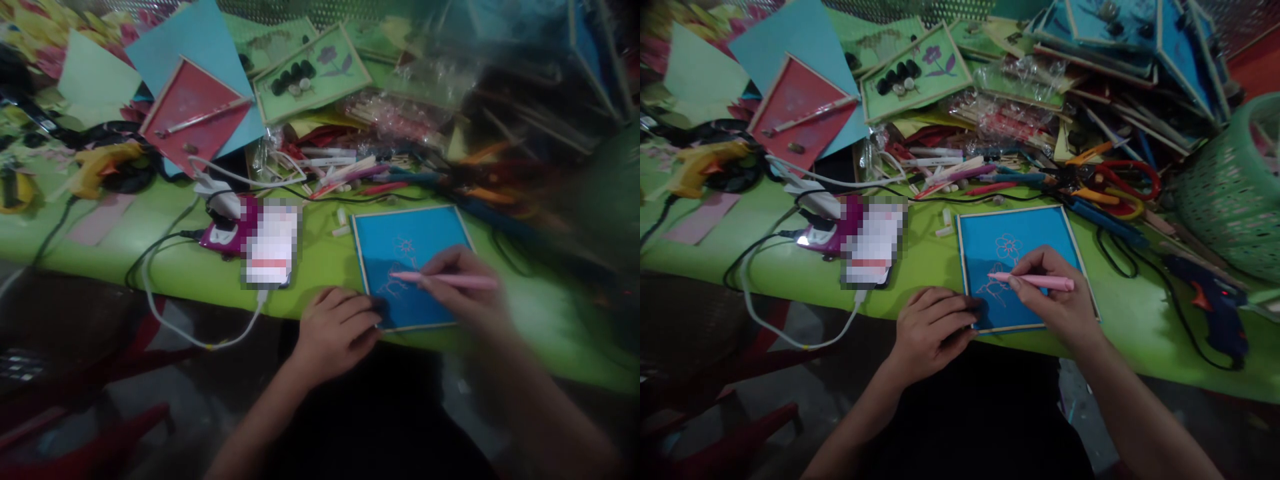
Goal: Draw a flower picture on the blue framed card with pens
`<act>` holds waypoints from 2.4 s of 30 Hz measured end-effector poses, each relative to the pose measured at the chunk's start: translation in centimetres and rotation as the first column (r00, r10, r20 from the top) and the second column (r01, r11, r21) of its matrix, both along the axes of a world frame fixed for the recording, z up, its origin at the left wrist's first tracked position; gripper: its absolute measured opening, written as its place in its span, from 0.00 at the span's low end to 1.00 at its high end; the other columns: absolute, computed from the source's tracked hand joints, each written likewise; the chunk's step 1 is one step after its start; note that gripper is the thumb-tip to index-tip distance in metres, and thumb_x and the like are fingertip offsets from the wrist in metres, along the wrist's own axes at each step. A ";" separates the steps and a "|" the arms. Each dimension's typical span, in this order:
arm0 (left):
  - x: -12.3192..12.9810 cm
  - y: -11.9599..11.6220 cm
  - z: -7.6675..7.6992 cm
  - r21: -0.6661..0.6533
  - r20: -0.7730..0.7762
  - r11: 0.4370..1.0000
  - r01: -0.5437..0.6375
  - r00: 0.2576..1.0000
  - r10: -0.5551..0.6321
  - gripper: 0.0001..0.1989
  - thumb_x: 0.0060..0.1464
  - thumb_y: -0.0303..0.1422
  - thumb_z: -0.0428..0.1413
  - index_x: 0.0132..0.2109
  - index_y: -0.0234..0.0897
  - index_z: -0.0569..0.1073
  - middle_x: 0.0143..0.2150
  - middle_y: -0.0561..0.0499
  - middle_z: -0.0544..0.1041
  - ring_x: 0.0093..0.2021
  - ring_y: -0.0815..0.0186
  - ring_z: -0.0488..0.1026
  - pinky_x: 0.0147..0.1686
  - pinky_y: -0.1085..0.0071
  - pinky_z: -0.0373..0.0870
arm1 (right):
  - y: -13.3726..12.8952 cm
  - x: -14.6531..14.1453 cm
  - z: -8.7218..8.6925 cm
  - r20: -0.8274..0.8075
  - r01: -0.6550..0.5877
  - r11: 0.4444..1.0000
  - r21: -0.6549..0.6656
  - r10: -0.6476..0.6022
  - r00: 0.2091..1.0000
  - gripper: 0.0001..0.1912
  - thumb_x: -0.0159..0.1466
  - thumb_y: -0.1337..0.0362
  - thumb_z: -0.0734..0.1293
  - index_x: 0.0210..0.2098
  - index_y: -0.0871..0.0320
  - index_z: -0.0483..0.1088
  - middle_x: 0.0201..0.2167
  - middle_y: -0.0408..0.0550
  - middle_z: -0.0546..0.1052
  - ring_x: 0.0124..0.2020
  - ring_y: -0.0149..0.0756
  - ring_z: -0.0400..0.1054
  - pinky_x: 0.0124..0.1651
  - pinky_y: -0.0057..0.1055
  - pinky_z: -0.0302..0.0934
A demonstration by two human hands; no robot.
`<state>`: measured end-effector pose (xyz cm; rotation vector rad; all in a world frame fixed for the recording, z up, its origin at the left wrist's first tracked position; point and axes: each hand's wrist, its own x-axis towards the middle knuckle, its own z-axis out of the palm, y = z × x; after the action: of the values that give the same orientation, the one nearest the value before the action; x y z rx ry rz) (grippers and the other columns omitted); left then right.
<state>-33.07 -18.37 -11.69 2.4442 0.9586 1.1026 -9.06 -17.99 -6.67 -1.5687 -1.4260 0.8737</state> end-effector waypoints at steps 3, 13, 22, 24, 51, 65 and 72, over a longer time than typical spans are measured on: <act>0.0 0.0 0.0 -0.005 0.004 1.000 -0.001 1.000 0.001 0.02 0.63 0.32 0.63 0.42 0.42 0.81 0.48 0.56 0.87 0.43 0.63 0.80 0.45 0.63 0.71 | 0.0 -0.1 0.1 0.011 -0.028 1.000 -0.006 0.028 1.000 0.09 0.63 0.56 0.75 0.32 0.50 0.74 0.26 0.42 0.76 0.25 0.34 0.68 0.26 0.31 0.62; -0.1 0.0 0.0 -0.008 -0.005 1.000 0.004 1.000 -0.004 0.03 0.65 0.34 0.61 0.42 0.42 0.80 0.48 0.55 0.87 0.43 0.63 0.81 0.45 0.63 0.71 | 0.2 -0.8 0.6 0.087 -0.133 0.991 -0.025 0.134 0.987 0.11 0.62 0.56 0.75 0.28 0.52 0.72 0.24 0.41 0.75 0.25 0.34 0.68 0.27 0.31 0.62; 0.0 -0.1 0.0 -0.019 -0.008 1.000 0.007 1.000 -0.007 0.03 0.64 0.33 0.61 0.42 0.42 0.80 0.48 0.54 0.87 0.44 0.64 0.81 0.46 0.63 0.72 | 0.3 -0.7 0.4 0.113 -0.169 0.985 -0.028 0.171 0.979 0.10 0.63 0.57 0.74 0.30 0.52 0.72 0.25 0.41 0.76 0.26 0.34 0.69 0.28 0.31 0.61; 0.0 -0.1 0.0 -0.013 -0.003 1.000 0.006 1.000 -0.006 0.02 0.64 0.32 0.61 0.43 0.42 0.80 0.49 0.55 0.87 0.44 0.63 0.81 0.45 0.63 0.72 | 0.2 -0.8 0.5 0.110 -0.162 0.986 -0.027 0.164 0.980 0.10 0.64 0.57 0.74 0.29 0.52 0.72 0.24 0.41 0.75 0.26 0.34 0.68 0.28 0.31 0.61; -0.1 -0.1 -0.3 -0.029 0.010 0.999 0.018 1.000 -0.018 0.03 0.62 0.32 0.63 0.44 0.42 0.79 0.49 0.57 0.86 0.45 0.62 0.80 0.47 0.62 0.70 | 0.3 -0.7 0.3 0.149 -0.196 0.981 0.006 0.193 0.970 0.08 0.65 0.62 0.72 0.30 0.52 0.71 0.24 0.40 0.75 0.25 0.33 0.69 0.27 0.30 0.60; -0.1 0.0 -0.2 -0.026 -0.002 1.000 0.012 1.000 -0.012 0.02 0.63 0.33 0.63 0.43 0.42 0.80 0.50 0.57 0.87 0.44 0.63 0.80 0.46 0.62 0.71 | 0.2 -0.5 0.0 0.100 -0.168 0.985 0.049 0.163 0.982 0.07 0.62 0.64 0.74 0.30 0.51 0.73 0.23 0.39 0.76 0.24 0.31 0.69 0.25 0.28 0.60; 0.0 0.0 0.0 -0.010 0.009 1.000 0.004 1.000 -0.004 0.02 0.63 0.32 0.63 0.43 0.43 0.80 0.49 0.58 0.87 0.45 0.63 0.79 0.46 0.63 0.70 | 0.1 0.3 -0.5 -0.216 0.070 0.987 0.143 -0.037 0.976 0.07 0.61 0.62 0.77 0.31 0.53 0.75 0.26 0.40 0.78 0.25 0.30 0.70 0.27 0.27 0.63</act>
<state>-33.12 -18.41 -11.70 2.4306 0.9540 1.1039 -8.73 -17.93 -7.14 -1.3520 -1.2608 0.8543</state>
